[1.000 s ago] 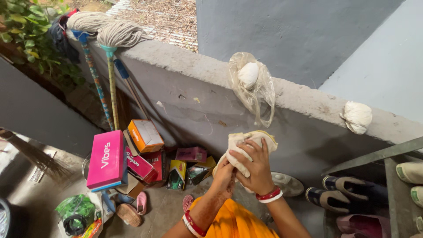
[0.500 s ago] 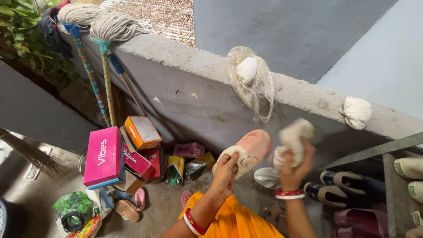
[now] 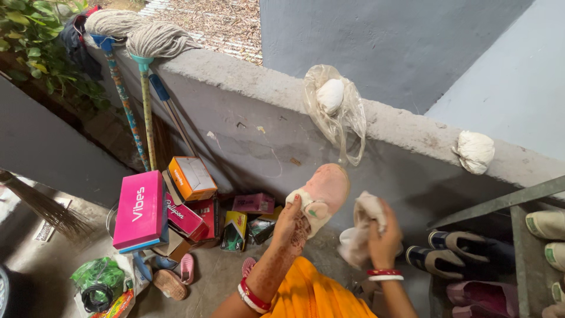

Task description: The person wipes several pairs of shoes with a cloth, including pink slippers and gold sandals, then places them on a ledge and into a shoebox. The person also handles shoeboxes and a plastic bag during the process.

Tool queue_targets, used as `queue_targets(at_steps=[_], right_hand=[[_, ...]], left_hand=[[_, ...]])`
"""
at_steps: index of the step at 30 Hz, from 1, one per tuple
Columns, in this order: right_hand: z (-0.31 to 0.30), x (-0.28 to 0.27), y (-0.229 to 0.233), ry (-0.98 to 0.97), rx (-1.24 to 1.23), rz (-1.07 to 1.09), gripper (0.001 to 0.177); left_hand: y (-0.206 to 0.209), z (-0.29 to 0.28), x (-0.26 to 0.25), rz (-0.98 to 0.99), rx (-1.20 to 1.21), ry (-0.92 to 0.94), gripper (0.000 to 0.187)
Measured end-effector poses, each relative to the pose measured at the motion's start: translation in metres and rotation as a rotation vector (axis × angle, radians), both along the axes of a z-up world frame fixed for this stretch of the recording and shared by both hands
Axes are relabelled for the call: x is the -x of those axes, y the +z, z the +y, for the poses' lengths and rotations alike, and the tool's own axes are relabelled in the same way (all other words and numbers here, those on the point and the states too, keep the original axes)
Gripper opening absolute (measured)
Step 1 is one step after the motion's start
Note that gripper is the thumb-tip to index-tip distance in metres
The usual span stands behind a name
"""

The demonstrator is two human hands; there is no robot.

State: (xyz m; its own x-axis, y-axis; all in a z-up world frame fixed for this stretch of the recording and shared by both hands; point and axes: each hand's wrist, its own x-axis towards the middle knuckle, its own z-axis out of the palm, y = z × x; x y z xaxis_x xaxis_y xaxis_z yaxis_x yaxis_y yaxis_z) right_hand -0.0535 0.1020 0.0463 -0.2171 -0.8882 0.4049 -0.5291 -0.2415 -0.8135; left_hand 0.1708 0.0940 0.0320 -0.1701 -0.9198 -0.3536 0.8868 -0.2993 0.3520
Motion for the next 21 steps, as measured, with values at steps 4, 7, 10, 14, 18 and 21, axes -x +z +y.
queue_targets(at_steps=[4,7,10,14,18,21], right_hand=[[0.008,-0.013,0.034,-0.031,0.225,-0.142,0.044],[0.009,-0.037,0.06,0.089,0.241,-0.047,0.042],[0.005,-0.06,0.059,0.294,0.37,0.308,0.048],[0.022,-0.056,0.018,0.429,0.448,0.499,0.041],[0.03,-0.022,-0.014,0.432,0.251,0.441,0.039],[0.03,-0.009,-0.012,0.225,0.07,0.317,0.041]], left_hand=[[0.002,-0.001,0.004,0.039,0.099,-0.024,0.048],[-0.01,0.0,0.018,0.032,0.088,-0.049,0.043],[-0.02,0.004,0.031,0.045,0.138,-0.081,0.038],[-0.02,0.002,0.015,0.047,0.089,-0.13,0.044],[-0.03,0.0,0.013,0.222,0.031,-0.125,0.053],[-0.039,-0.006,0.008,0.156,-0.155,-0.1,0.06]])
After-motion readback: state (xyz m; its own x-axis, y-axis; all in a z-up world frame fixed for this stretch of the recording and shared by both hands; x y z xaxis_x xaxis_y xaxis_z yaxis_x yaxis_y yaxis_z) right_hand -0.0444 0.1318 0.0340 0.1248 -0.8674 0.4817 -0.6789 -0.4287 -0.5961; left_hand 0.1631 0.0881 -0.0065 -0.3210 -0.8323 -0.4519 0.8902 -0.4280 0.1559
